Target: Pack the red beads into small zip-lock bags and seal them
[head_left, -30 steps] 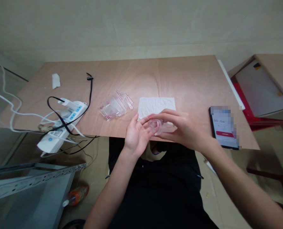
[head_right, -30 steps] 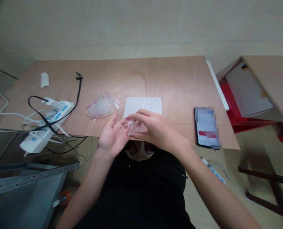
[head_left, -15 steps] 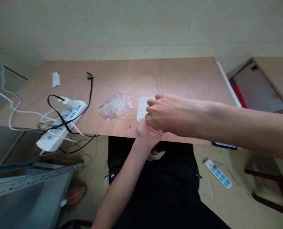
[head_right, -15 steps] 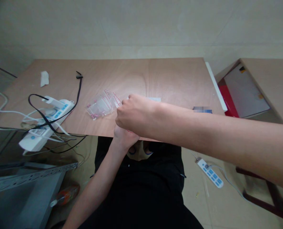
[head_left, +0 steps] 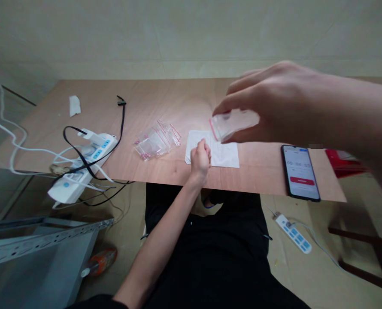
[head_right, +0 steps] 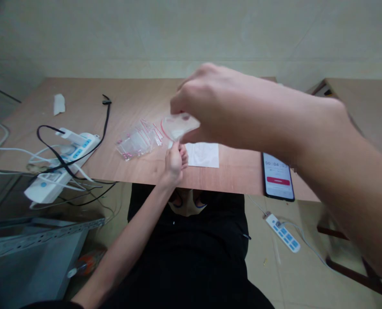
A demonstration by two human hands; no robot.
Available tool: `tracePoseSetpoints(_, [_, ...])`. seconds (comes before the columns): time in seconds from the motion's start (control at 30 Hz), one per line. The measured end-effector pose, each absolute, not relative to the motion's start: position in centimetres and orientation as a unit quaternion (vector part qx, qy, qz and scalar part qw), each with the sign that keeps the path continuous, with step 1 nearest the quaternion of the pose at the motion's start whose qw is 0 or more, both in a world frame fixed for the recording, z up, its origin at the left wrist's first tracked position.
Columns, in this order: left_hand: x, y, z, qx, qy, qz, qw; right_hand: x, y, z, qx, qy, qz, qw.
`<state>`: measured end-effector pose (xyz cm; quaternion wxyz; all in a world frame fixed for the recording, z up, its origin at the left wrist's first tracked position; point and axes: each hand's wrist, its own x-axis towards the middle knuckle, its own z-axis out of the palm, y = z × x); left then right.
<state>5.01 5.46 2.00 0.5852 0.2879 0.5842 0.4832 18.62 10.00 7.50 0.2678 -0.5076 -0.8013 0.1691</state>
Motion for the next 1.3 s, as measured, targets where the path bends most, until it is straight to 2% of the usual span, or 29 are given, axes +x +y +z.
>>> tracePoseSetpoints(0.07, [5.0, 7.4, 0.9, 0.473, 0.643, 0.462, 0.387, 19.7, 9.5, 7.3, -0.515, -0.797, 0.157, 0.273])
tracePoseSetpoints(0.13, [5.2, 9.3, -0.4, 0.631, 0.637, 0.379, 0.228, 20.8, 9.1, 7.1, -0.523, -0.792, 0.144, 0.280])
tracePoseSetpoints(0.23, [5.5, 11.0, -2.1, 0.754, 0.600, 0.243, 0.113, 22.2, 9.3, 6.5, -0.533, -0.785, 0.127, 0.289])
tracePoseSetpoints(0.4, [5.7, 11.4, -2.7, 0.794, 0.576, 0.179, 0.077, 23.6, 11.4, 2.8, -0.610, -0.741, 0.105, 0.259])
tracePoseSetpoints(0.53, [5.5, 10.7, -2.2, 0.816, 0.558, 0.153, 0.012, 23.9, 13.0, -0.9, -0.668, -0.703, 0.044, 0.239])
tracePoseSetpoints(0.7, [2.7, 9.0, -1.8, 0.751, 0.602, 0.271, -0.018, 23.8, 13.3, -2.9, -0.703, -0.684, 0.013, 0.194])
tracePoseSetpoints(0.8, [-1.2, 8.1, -1.5, 0.631, 0.698, 0.338, -0.002, 23.9, 12.8, -3.0, -0.704, -0.671, 0.012, 0.232])
tracePoseSetpoints(0.93, [-6.2, 7.9, -0.7, 0.510, 0.824, 0.244, 0.033, 23.6, 12.1, -2.4, -0.690, -0.667, 0.005, 0.281])
tracePoseSetpoints(1.07, [-7.9, 8.2, 0.2, 0.520, 0.840, 0.133, 0.075, 21.4, 10.6, -1.5, -0.658, -0.668, 0.004, 0.346])
tracePoseSetpoints(1.3, [-7.9, 8.0, 1.9, 0.534, 0.837, 0.089, 0.084, 16.6, 6.1, -0.8, -0.577, -0.692, 0.040, 0.431])
